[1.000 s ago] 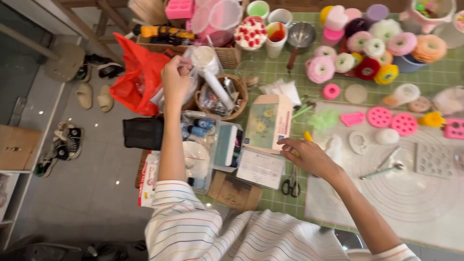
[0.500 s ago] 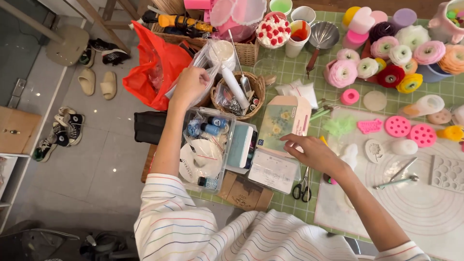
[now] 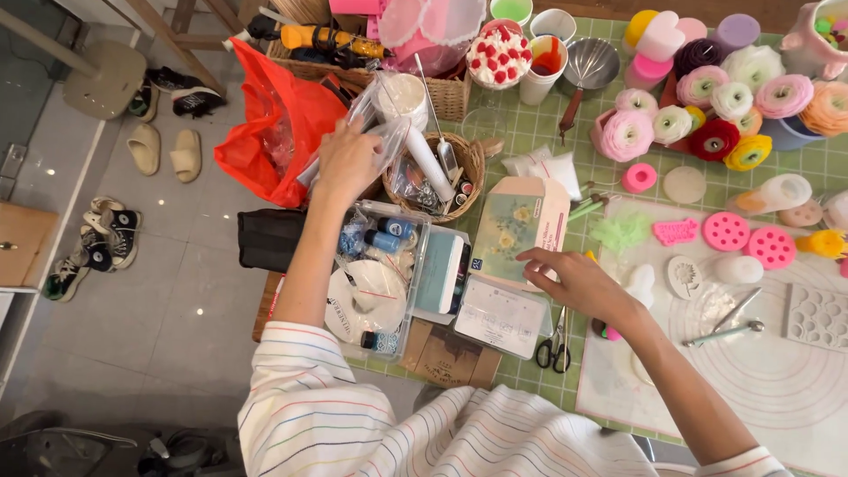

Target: Assemble decorative wax components and sticks to create a candle arrangement.

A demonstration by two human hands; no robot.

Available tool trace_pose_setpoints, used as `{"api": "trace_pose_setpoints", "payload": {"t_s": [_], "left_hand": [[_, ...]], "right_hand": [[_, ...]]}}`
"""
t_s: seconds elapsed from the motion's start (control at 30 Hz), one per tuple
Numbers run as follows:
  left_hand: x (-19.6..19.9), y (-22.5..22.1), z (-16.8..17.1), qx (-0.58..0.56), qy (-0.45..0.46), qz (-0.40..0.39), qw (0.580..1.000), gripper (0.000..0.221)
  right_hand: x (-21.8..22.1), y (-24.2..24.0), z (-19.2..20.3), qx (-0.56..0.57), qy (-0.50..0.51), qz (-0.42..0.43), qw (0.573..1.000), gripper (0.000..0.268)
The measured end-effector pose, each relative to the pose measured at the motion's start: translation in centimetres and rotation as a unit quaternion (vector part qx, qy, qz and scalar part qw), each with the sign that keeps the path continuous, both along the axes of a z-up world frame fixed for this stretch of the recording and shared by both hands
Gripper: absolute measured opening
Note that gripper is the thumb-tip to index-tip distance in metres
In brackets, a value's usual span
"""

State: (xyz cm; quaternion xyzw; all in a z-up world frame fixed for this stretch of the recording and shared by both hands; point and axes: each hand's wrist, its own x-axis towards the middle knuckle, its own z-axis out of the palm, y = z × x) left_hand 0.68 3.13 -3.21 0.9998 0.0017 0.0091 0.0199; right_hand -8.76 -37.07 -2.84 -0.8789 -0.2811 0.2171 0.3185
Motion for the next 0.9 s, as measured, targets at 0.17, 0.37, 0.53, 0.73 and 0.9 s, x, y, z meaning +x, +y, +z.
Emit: {"api": "trace_pose_setpoints", "payload": {"t_s": [0.17, 0.37, 0.53, 0.73, 0.9], "left_hand": [[-1.6, -2.0, 3.4, -0.049, 0.053, -0.046, 0.996, 0.025], [-2.4, -1.4, 3.7, -0.151, 0.075, -0.043, 0.985, 0.017], [-3.6, 0.5, 2.9, -0.328, 0.05, 0.031, 0.943, 0.02], [-3.5, 1.0, 1.5, -0.216, -0.079, -0.13, 0.964, 0.02], [-3.1, 0.3, 2.2, -0.126, -0.021, -0.111, 0.986, 0.02]], "right_hand": [[-0.1, 0.1, -1.0, 0.002, 0.003, -0.005, 1.0, 0.032], [-0.7, -2.4, -2.5, 0.032, 0.026, -0.031, 0.999, 0.031], [-1.9, -8.8, -7.6, 0.081, 0.052, -0.12, 0.988, 0.032], [-5.2, -15.3, -11.5, 0.085, 0.088, -0.27, 0.955, 0.029], [-9.0, -14.1, -17.8, 0.145, 0.12, -0.279, 0.942, 0.023]]}}
